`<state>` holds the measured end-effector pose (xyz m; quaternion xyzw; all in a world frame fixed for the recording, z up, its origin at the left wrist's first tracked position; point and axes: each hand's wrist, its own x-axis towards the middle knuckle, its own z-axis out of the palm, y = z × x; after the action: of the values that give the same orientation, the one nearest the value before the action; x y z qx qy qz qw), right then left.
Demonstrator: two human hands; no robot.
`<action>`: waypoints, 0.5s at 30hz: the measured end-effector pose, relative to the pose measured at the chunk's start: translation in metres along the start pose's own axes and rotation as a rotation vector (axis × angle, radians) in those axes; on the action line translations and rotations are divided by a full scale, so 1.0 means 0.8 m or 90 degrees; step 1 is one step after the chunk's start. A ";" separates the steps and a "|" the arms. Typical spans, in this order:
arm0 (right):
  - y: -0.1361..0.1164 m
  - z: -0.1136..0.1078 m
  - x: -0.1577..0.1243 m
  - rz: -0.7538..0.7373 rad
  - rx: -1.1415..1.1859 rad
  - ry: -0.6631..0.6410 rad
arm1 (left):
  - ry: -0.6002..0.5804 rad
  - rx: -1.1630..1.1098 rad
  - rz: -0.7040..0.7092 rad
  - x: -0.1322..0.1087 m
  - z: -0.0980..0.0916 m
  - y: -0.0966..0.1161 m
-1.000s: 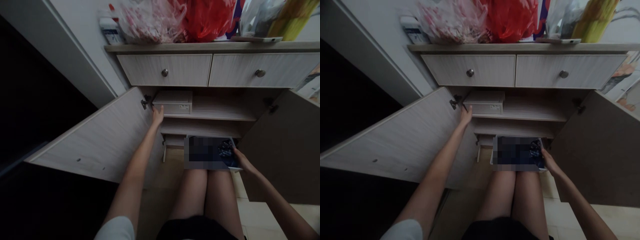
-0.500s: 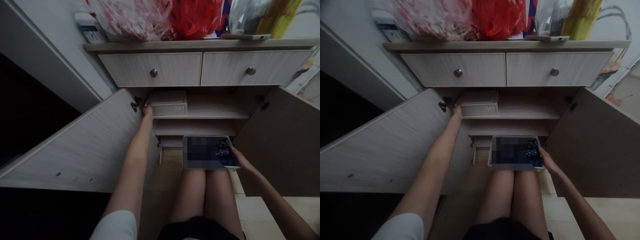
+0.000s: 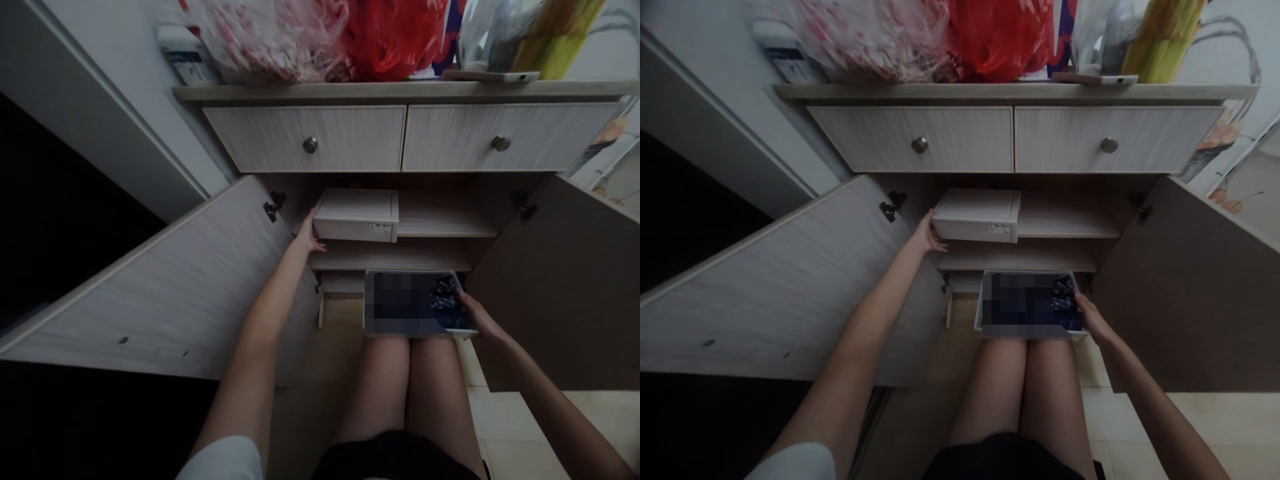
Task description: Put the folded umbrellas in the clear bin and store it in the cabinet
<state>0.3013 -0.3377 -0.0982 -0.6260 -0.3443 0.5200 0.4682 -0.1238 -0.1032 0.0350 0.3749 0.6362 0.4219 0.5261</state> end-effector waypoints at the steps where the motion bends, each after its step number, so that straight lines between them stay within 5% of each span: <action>1: 0.000 0.000 0.000 0.004 0.008 0.005 | -0.037 -0.051 -0.056 -0.001 -0.003 0.002; 8: -0.013 0.000 -0.001 0.007 0.033 0.012 | -0.050 -0.184 -0.045 0.001 -0.007 0.006; 15: -0.083 -0.048 -0.015 0.045 0.122 0.110 | -0.060 -0.192 -0.070 0.019 -0.020 -0.003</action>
<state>0.3396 -0.3362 -0.0306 -0.6325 -0.2290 0.5108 0.5353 -0.1420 -0.0921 0.0290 0.2756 0.5600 0.4649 0.6280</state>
